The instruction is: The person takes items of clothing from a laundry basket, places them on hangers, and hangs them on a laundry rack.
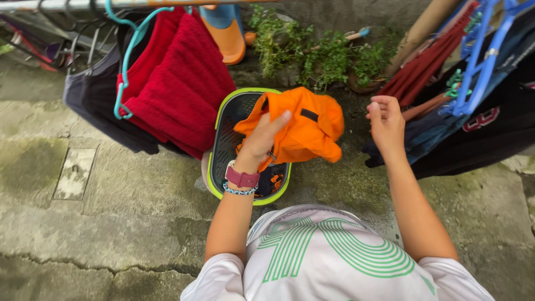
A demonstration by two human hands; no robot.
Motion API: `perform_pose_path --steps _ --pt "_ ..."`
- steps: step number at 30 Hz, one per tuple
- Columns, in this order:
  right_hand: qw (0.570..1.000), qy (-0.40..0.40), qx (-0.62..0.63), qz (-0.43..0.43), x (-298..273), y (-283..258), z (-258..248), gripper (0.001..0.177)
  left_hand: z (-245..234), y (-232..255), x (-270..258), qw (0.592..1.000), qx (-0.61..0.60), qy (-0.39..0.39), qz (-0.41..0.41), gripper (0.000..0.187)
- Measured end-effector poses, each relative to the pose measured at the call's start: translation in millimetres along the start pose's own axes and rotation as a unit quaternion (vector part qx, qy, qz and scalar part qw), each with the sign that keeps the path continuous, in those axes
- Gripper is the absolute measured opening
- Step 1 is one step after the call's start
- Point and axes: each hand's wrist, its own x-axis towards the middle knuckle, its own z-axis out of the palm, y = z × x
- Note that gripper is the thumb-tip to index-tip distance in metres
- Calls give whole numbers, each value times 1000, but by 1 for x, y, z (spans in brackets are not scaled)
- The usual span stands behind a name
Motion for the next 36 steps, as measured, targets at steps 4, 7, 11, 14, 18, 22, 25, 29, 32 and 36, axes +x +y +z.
perform_pose_path --steps 4,7,11,14,18,22,25,29,32,36 --pt "964 -72 -204 -156 -25 -87 5 34 29 -11 14 975 219 1 26 39" --pt "935 -99 -301 -160 -27 -102 19 37 40 -14 13 946 318 0 55 37" --pt "969 -83 -187 -137 -23 -55 26 40 29 -18 12 973 217 6 80 38" --pt "994 -43 91 48 -13 -16 27 44 7 -14 14 999 24 27 35 40" --pt "958 15 275 86 14 3 -15 47 -22 6 3 997 -7 64 40 46" --pt "943 5 317 97 8 3 -9 44 -34 13 8 1000 1 11 -7 49" --pt "972 -32 210 102 7 -9 -10 39 -39 15 19 1000 -12 -7 4 49" --pt "997 -33 -63 -27 12 -45 -13 36 -34 24 40 982 150 -97 -60 52" --pt "981 -76 -56 -172 16 -81 -7 40 -9 28 64 905 359 -206 -101 53" --pt "923 -261 -3 -283 30 -97 14 47 34 27 87 719 614 -298 -130 55"
